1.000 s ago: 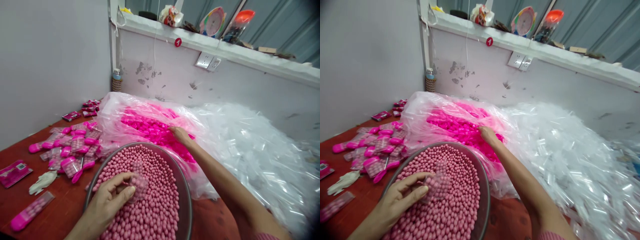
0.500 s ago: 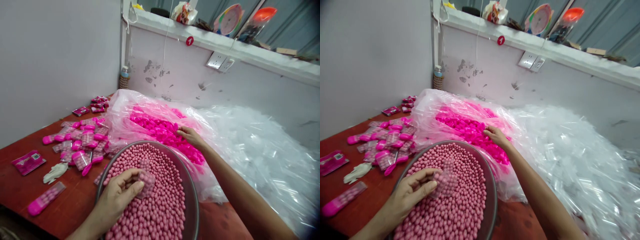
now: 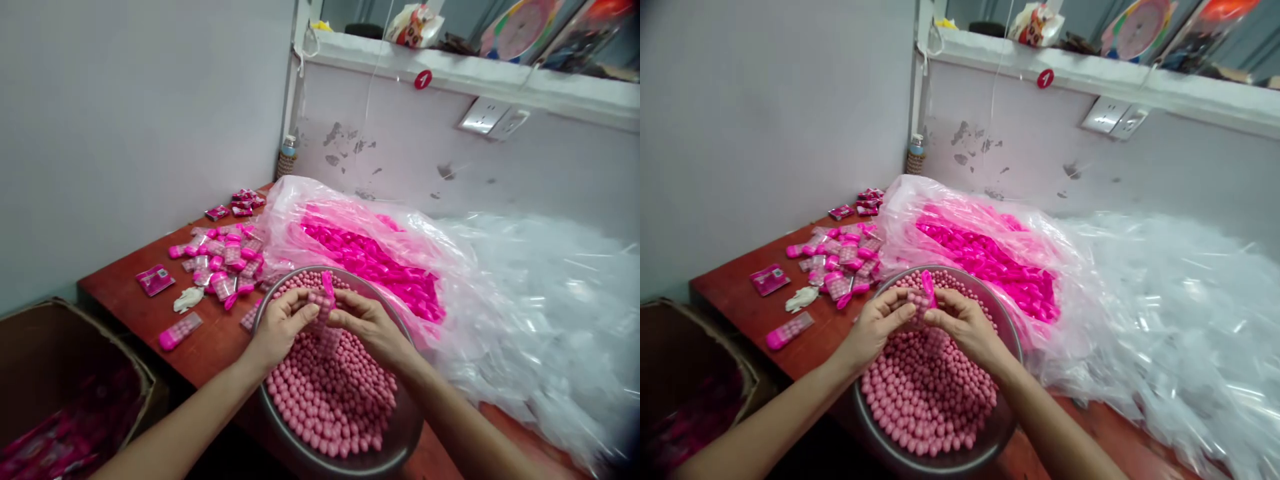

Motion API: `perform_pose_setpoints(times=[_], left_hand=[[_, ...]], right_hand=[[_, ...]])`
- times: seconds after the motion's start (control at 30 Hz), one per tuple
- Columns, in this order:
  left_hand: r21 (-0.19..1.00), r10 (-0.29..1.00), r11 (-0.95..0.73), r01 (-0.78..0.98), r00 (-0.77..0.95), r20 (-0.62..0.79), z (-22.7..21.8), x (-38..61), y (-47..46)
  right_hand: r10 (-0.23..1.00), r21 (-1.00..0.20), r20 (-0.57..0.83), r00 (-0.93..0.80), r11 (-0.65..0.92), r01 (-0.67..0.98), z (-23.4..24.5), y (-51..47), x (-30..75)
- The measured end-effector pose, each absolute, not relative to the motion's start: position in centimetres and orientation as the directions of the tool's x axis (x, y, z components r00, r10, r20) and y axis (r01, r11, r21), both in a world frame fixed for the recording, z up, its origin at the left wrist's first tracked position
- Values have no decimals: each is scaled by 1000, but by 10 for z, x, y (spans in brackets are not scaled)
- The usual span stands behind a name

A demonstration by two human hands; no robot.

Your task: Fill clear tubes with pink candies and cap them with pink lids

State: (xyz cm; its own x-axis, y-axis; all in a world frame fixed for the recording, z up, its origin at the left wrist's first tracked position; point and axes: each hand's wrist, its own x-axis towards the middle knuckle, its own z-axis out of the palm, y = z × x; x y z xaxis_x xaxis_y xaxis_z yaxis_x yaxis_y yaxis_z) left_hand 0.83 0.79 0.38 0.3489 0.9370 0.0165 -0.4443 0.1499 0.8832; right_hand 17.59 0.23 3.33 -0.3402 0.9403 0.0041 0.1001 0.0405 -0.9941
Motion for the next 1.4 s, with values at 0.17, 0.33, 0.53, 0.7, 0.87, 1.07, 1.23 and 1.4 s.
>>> perform_pose_setpoints(times=[0.17, 0.33, 0.53, 0.7, 0.87, 1.07, 1.23, 1.4], left_hand=[[965, 952, -56, -256, 278, 129, 5, 5, 3], [938, 902, -345, 19, 282, 326, 9, 4, -5], [865, 849, -495, 84, 262, 460, 10, 6, -10], [859, 857, -502, 105, 198, 476, 8, 6, -11], [758, 769, -627, 181, 297, 566, 6, 3, -14], [654, 723, -687, 317, 389, 570, 5, 4, -12], [836, 819, -496, 235, 448, 360, 8, 7, -9], [949, 877, -301, 95, 420, 236, 9, 6, -6]], right_hand=[[952, -861, 234, -197, 297, 414, 37, -5, 181], [855, -632, 414, -314, 518, 577, 52, -15, 188], [798, -512, 473, -372, 593, 622, 55, -20, 181], [801, -519, 428, -419, 597, 611, 56, -19, 180], [800, -528, 404, -443, 600, 601, 52, -25, 178], [810, -580, 369, -456, 584, 568, 38, -19, 186], [710, -357, 294, -639, 702, 616, 57, -9, 193], [552, 36, 143, -821, 826, 562, 83, -6, 190]])
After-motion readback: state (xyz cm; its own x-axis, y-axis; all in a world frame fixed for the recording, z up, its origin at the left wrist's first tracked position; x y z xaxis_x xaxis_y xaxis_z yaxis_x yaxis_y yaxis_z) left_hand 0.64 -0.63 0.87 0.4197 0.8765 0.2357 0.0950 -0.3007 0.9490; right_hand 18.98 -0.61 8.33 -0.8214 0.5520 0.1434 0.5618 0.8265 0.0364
